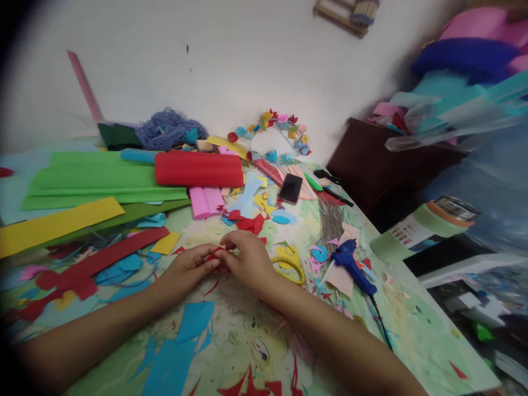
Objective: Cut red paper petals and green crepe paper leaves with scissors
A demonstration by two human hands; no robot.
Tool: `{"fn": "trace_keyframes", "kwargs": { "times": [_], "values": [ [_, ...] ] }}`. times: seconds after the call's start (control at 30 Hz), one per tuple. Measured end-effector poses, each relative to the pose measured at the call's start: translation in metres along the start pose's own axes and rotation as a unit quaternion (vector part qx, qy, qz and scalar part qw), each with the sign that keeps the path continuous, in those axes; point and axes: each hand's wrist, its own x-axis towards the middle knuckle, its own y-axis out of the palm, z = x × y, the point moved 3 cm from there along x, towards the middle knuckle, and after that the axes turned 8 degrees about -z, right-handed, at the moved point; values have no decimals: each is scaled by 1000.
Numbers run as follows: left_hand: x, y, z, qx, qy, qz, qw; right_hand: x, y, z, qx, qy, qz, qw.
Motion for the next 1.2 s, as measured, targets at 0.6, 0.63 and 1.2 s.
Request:
{"fn": "trace_keyframes", "kwargs": {
  "times": [0.6,0.63,1.2],
  "values": [
    [-4,-4,-2,55,12,-70,996,2,-1,2,99,84,-2,992],
    [-4,-5,-1,39,17,-78,996,3,-1,2,110,94,7,989],
    [-3,-7,-1,6,-13,-105,994,0,7,-7,228,170,45,958]
  ]
}}
